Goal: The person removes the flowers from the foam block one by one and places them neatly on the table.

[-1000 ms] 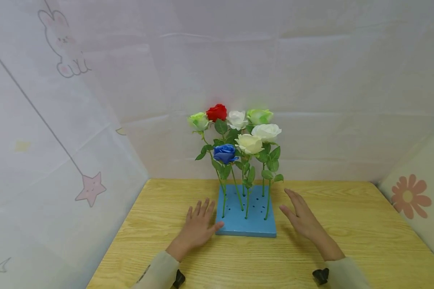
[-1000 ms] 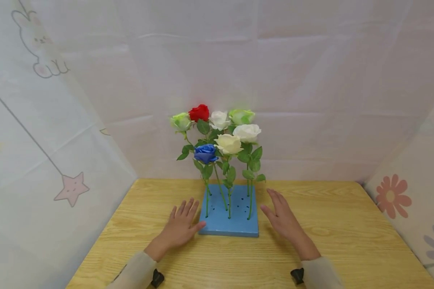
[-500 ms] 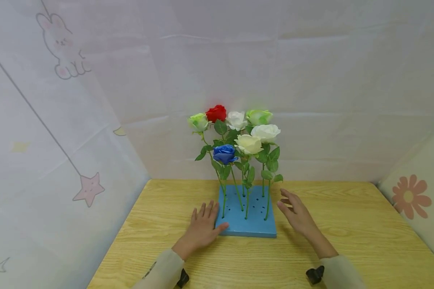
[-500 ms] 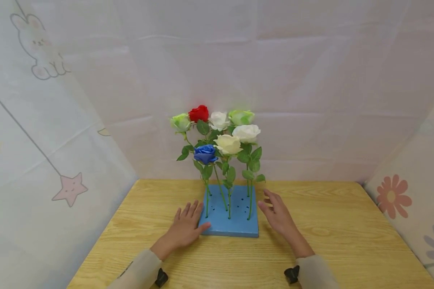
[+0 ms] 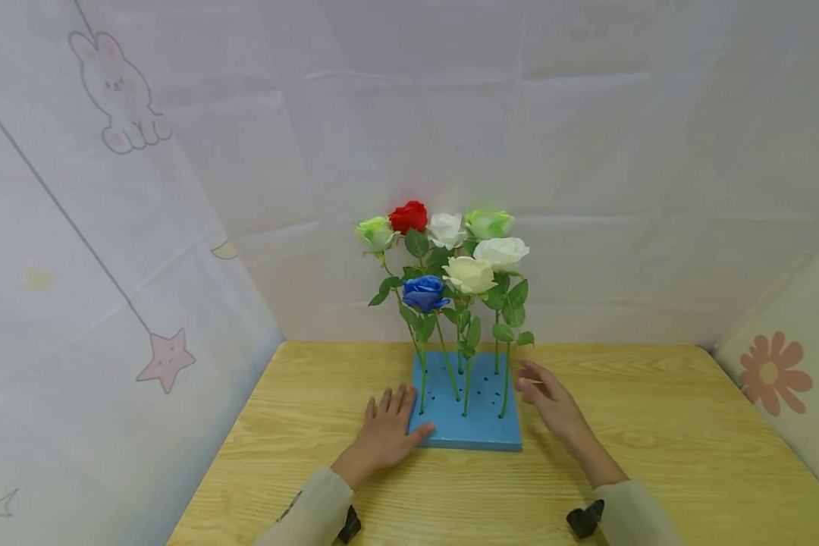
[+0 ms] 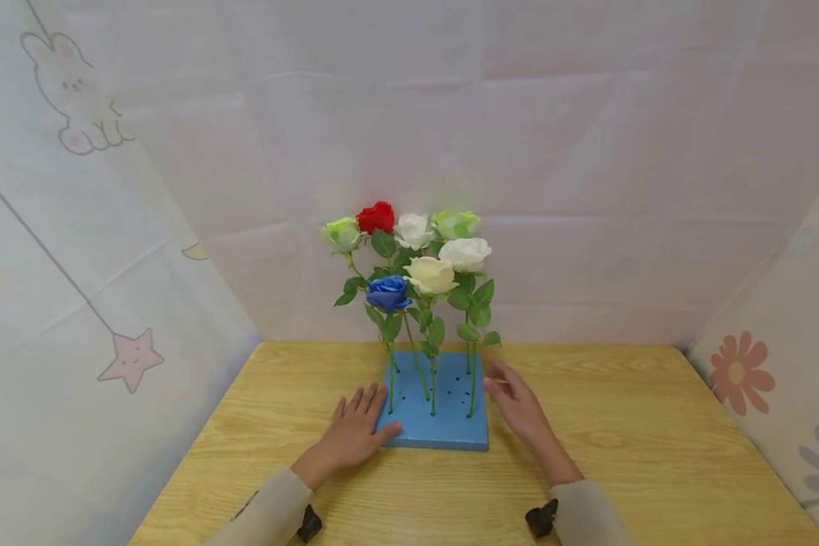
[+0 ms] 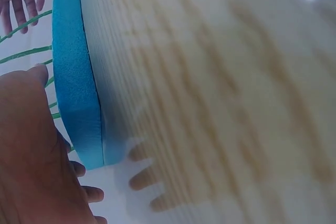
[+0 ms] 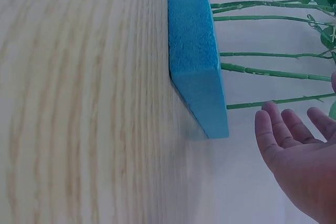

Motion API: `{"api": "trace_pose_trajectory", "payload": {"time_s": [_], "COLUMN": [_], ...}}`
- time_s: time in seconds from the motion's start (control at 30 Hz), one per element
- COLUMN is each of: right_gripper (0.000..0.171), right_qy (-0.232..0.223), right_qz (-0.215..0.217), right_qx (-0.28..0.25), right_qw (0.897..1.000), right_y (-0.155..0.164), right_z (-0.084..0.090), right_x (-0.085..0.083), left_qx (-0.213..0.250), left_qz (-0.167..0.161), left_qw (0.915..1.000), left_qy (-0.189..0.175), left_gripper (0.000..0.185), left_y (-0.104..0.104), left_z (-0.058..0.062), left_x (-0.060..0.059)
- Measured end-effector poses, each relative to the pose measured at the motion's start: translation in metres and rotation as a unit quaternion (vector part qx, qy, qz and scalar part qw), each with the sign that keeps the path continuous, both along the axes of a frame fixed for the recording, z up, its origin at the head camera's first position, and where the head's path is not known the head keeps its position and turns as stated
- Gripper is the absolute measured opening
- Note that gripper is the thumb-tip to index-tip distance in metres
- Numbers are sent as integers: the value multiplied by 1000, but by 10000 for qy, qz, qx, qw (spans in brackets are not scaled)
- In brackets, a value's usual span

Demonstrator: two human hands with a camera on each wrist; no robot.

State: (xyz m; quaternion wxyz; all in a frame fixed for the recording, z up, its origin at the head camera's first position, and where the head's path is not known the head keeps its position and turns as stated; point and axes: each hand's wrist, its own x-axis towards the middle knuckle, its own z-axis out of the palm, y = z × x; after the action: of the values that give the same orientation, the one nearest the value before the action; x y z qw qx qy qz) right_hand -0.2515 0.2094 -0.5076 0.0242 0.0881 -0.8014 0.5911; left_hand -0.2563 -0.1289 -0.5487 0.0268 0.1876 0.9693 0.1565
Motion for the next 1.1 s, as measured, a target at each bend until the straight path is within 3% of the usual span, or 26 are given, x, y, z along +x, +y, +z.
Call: {"api": "trace_pose_trajectory", "payload": {"time_s": [0.43,0.9,1.1], "right_gripper": [59,55,53], "right_qy": [-376,-528,-564], "right_qz": [187,356,370], "right_qx": [-709,-926,-985], "right_qw": [9966,9937,9928], "right_y": [-10,-19,-23], "right_z": [-7,-13,-11], "right_x": [-7,-10,-8], "left_qx": [-46,-330,-526], "left_qz": [-54,-113,-72], "left_qw": [9999,9994,9986], "left_qy": [-84,24,66], "left_gripper": [94,92,93], "left_y": [4,7,7], "left_z": [-3,6,2], "left_x": [-2,2,1]}}
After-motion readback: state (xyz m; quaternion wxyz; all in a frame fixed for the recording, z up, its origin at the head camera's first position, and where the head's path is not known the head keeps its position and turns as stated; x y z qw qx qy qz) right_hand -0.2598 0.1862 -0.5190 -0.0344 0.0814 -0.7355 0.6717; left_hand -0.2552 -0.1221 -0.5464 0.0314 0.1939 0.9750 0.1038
